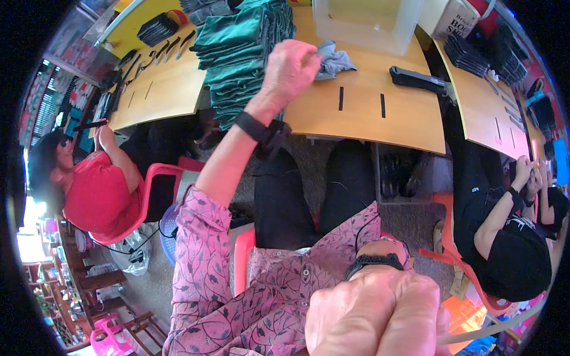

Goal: The person sits at a table and sews a small green fabric mask using a needle and thread. They manipulate the fabric with both hands, pulling the thread through the material to stitch the edges. The person works on one mask at a time, occasionally adjusting the fabric to continue the sewing process.

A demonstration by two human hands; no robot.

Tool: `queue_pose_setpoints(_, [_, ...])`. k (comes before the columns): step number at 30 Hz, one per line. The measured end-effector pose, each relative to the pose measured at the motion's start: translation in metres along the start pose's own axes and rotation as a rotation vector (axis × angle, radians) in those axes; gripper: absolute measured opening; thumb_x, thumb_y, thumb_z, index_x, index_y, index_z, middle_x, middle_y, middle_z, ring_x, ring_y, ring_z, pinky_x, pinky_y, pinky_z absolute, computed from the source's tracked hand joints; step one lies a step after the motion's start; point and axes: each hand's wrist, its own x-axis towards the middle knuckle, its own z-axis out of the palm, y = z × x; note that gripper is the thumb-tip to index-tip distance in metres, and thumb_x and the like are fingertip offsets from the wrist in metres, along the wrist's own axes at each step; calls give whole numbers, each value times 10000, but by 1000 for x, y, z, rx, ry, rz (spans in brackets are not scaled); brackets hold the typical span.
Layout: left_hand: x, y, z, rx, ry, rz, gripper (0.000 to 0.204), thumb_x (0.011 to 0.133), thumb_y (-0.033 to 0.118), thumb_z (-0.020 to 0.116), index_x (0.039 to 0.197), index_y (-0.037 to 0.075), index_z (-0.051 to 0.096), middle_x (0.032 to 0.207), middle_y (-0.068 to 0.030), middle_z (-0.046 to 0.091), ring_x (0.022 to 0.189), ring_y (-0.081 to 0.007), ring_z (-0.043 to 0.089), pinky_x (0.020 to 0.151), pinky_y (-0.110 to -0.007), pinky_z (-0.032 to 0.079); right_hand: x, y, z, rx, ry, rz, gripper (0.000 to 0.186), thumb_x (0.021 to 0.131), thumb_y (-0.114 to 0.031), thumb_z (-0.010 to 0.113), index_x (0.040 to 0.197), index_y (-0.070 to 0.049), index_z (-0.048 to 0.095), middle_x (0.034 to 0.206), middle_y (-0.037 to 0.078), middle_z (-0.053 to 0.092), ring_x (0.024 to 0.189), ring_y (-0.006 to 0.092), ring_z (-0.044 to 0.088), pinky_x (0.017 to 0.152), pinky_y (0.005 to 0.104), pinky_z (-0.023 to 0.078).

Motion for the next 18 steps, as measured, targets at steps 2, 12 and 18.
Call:
queue_pose_setpoints(2, [-14, -1, 28, -75, -66, -89, 301, 795, 208, 724, 985, -20, 678, 1009, -209, 664, 958, -385, 622, 855, -450, 501, 5, 1, -7, 6, -40, -11, 365, 973, -150, 569, 1333, -96, 548, 1032, 330, 660, 395, 117, 505, 368, 205, 379])
queue_pose_setpoints(12, [-26, -30, 95, 50, -155, -131, 692, 769, 263, 738, 1362, 27, 470, 1439, -306, 361, 1327, -445, 377, 1066, -502, 363, 20, -30, -7, -194, 154, 154, 348, 854, -5, 693, 1189, -51, 609, 957, 163, 722, 378, 75, 328, 355, 235, 246])
queue_pose_setpoints(18, [-37, -26, 103, 56, -518, -396, 574, 797, 333, 693, 1322, 165, 532, 1336, -153, 490, 1217, -411, 442, 961, -541, 420, 15, -28, -12, -147, 111, 28, 334, 883, -167, 636, 1180, -28, 572, 960, 153, 668, 370, 73, 320, 353, 227, 253])
